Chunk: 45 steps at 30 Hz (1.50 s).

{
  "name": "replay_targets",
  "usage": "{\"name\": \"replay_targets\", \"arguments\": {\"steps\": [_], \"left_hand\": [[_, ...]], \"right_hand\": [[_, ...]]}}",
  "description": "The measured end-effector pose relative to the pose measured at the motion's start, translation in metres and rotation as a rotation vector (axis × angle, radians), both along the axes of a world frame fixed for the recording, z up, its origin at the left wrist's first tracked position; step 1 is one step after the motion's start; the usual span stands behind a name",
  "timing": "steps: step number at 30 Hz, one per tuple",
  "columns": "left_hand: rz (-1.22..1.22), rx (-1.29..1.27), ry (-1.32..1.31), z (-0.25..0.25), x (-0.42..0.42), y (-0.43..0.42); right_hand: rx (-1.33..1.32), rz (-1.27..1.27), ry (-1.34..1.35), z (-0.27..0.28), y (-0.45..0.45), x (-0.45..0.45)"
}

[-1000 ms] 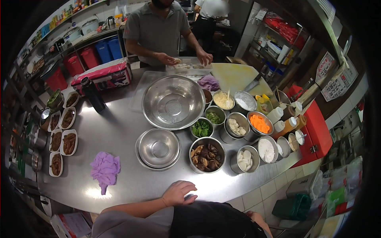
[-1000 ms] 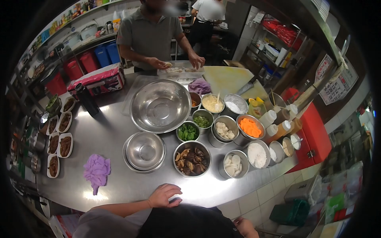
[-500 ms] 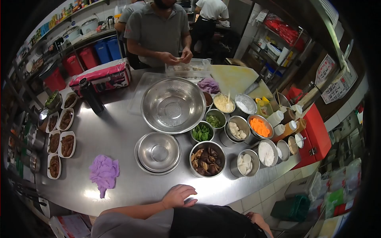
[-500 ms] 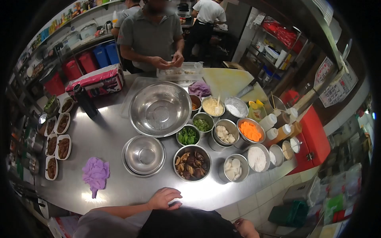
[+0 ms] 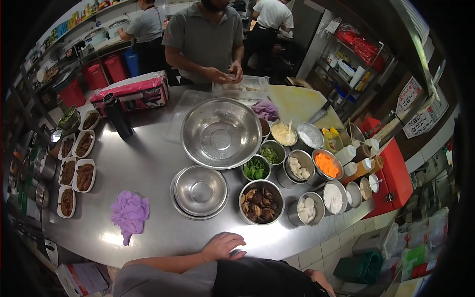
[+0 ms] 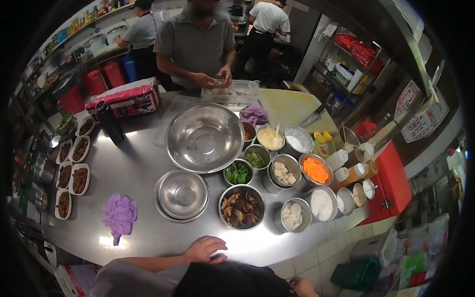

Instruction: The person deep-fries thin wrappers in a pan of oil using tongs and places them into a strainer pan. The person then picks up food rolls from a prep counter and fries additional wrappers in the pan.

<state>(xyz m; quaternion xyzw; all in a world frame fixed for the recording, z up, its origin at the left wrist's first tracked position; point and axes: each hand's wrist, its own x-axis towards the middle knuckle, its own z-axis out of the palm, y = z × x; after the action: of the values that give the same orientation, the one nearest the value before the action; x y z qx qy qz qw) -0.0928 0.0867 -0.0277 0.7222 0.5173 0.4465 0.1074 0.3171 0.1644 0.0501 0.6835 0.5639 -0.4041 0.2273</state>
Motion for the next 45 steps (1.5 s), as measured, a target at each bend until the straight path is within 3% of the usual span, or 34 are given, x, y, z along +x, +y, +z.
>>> {"name": "replay_targets", "arguments": {"steps": [12,24,30,33,45], "left_hand": [[-0.006,-0.027,-0.020,0.005,0.000,0.000],[-0.010,-0.012,-0.016,0.005,-0.001,0.001],[-0.006,-0.010,-0.029,0.004,-0.001,0.000],[-0.024,-0.031,-0.049,0.007,-0.002,0.000],[-0.012,-0.016,-0.043,0.005,-0.001,0.000]], "right_hand": [[0.006,0.007,-0.095,0.031,-0.008,-0.031],[-0.053,-0.067,-0.048,0.015,-0.003,-0.017],[-0.019,0.030,-0.042,0.002,-0.004,-0.005],[-0.118,-0.097,0.057,-0.035,0.001,0.025],[-0.005,0.205,-0.048,-0.021,-0.007,0.014]]}}
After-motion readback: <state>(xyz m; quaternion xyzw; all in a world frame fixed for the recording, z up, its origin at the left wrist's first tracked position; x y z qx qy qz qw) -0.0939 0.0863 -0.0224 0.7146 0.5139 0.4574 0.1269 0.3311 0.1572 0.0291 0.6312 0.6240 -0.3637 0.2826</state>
